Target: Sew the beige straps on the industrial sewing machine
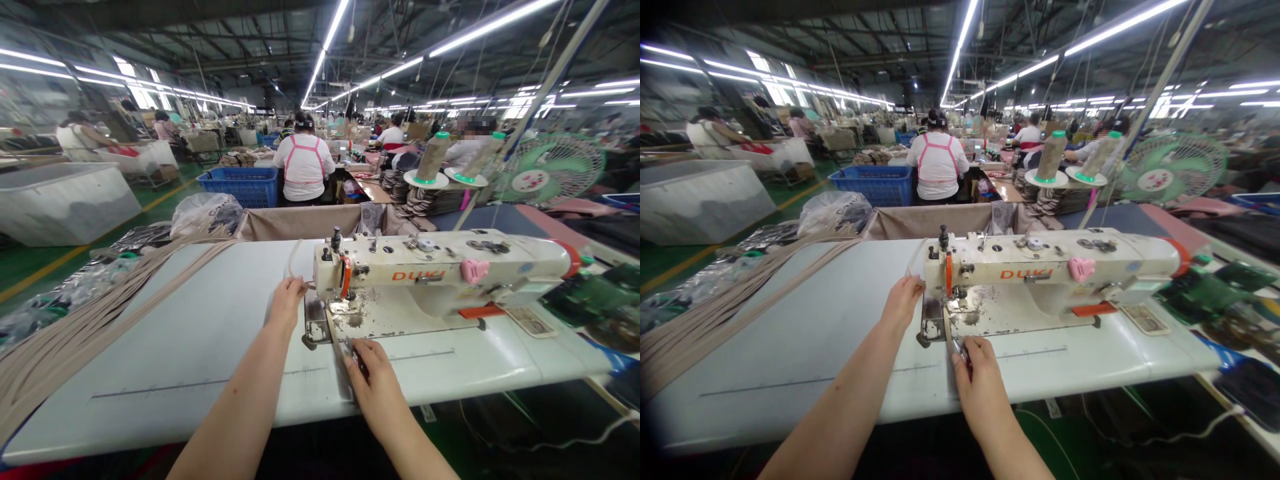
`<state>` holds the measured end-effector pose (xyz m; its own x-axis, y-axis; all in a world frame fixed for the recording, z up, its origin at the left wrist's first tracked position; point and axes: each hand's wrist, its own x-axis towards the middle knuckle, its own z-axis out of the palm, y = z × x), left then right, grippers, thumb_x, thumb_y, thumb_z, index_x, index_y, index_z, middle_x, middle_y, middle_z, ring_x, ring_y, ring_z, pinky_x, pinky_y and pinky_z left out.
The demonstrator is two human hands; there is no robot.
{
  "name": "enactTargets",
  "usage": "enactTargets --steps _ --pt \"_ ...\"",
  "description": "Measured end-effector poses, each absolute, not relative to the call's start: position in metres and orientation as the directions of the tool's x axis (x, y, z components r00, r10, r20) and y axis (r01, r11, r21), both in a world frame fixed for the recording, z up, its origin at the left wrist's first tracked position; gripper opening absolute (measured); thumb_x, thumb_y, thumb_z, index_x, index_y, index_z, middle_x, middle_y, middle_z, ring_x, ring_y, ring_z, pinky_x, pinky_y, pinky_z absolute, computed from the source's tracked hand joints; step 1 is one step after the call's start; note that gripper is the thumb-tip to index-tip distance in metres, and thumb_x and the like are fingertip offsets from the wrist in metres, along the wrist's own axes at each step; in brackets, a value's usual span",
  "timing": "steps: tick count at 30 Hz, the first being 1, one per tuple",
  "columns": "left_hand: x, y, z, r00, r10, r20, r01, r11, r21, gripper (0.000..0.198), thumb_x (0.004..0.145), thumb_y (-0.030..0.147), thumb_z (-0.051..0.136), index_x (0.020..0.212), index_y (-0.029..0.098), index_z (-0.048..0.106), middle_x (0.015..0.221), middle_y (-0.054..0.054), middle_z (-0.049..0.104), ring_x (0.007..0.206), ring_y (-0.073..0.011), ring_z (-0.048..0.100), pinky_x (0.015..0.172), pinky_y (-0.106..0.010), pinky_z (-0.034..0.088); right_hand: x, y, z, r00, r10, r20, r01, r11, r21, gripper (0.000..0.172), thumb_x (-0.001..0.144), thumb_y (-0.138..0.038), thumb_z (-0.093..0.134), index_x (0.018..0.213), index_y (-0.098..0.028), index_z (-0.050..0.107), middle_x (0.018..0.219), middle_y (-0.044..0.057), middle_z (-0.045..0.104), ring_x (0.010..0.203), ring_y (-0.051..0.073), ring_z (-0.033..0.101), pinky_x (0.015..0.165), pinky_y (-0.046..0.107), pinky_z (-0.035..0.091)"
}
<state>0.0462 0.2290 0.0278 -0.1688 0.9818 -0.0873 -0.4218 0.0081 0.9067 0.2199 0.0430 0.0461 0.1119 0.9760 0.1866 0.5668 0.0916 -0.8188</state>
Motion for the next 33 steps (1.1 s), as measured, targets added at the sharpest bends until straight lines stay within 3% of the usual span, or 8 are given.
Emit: enactTargets --steps 4,7,10,12,15,21,33 --pt "0.032 0.203 0.031 -0.180 0.979 -0.097 -0.522 -0.011 0.853 0.018 0.085 0.025 0.075 0.081 0.018 0.058 0.080 -0.004 0.071 0.082 -0.0160 0.071 0.098 -0.041 0.055 0.213 0.044 0.051 0.069 0.979 0.191 0.469 0.137 -0.872 0.030 0.095 -0.042 0.054 0.105 -0.019 0.071 0.107 0.013 0.068 0.104 0.028 0.064 0.097 0.043 0.052" --pt "0.017 0.182 0.032 -0.200 0.976 -0.087 -0.530 -0.033 0.847 0.020 0.083 0.026 0.079 0.083 0.017 0.061 0.084 -0.005 0.073 0.087 -0.0163 0.072 0.101 -0.041 0.054 0.202 0.048 0.050 -0.019 0.999 0.040 0.305 0.044 -0.951 0.041 0.095 -0.057 0.054 0.106 -0.020 0.069 0.088 0.007 0.070 0.077 0.021 0.063 0.074 0.035 0.054" --pt "0.004 0.160 0.033 -0.183 0.980 -0.075 -0.507 -0.029 0.861 0.024 0.078 0.028 0.085 0.083 0.016 0.065 0.086 -0.006 0.074 0.091 -0.0191 0.073 0.100 -0.042 0.055 0.186 0.055 0.043 -0.140 0.980 -0.141 0.079 -0.131 -0.988 0.062 0.087 -0.076 0.055 0.106 -0.019 0.069 0.077 0.003 0.068 0.053 0.012 0.049 0.049 0.026 0.041" --pt "-0.004 0.146 0.033 -0.180 0.981 -0.068 -0.483 -0.028 0.875 0.025 0.075 0.029 0.088 0.082 0.016 0.067 0.087 -0.007 0.075 0.092 -0.0199 0.073 0.099 -0.041 0.056 0.176 0.060 0.039 -0.186 0.958 -0.217 -0.045 -0.229 -0.972 0.070 0.081 -0.082 0.057 0.100 -0.017 0.070 0.075 0.003 0.068 0.047 0.009 0.042 0.043 0.023 0.031" --pt "-0.014 0.125 0.031 -0.197 0.979 -0.048 -0.445 -0.046 0.894 0.026 0.075 0.033 0.088 0.085 0.016 0.070 0.091 -0.008 0.076 0.096 -0.0203 0.073 0.100 -0.038 0.056 0.166 0.067 0.039 -0.217 0.934 -0.284 -0.161 -0.321 -0.933 0.067 0.078 -0.079 0.065 0.096 -0.014 0.071 0.074 0.004 0.068 0.047 0.007 0.039 0.042 0.021 0.023" --pt "-0.031 0.093 0.028 -0.216 0.976 0.028 -0.313 -0.096 0.945 0.027 0.080 0.040 0.084 0.091 0.018 0.072 0.098 -0.008 0.075 0.107 -0.0241 0.071 0.105 -0.042 0.054 0.154 0.084 0.041 -0.257 0.902 -0.346 -0.226 -0.404 -0.887 0.064 0.075 -0.073 0.073 0.092 -0.012 0.071 0.072 0.004 0.067 0.048 0.005 0.035 0.043 0.019 0.015" --pt "-0.047 0.058 0.033 -0.192 0.981 0.036 -0.221 -0.078 0.972 0.025 0.081 0.040 0.083 0.091 0.020 0.073 0.100 -0.010 0.076 0.110 -0.0277 0.071 0.102 -0.044 0.056 0.134 0.096 0.044 -0.447 0.841 -0.303 -0.207 -0.427 -0.880 0.059 0.074 -0.071 0.074 0.085 -0.014 0.066 0.061 -0.006 0.049 0.044 0.003 0.021 0.044 0.021 0.008"
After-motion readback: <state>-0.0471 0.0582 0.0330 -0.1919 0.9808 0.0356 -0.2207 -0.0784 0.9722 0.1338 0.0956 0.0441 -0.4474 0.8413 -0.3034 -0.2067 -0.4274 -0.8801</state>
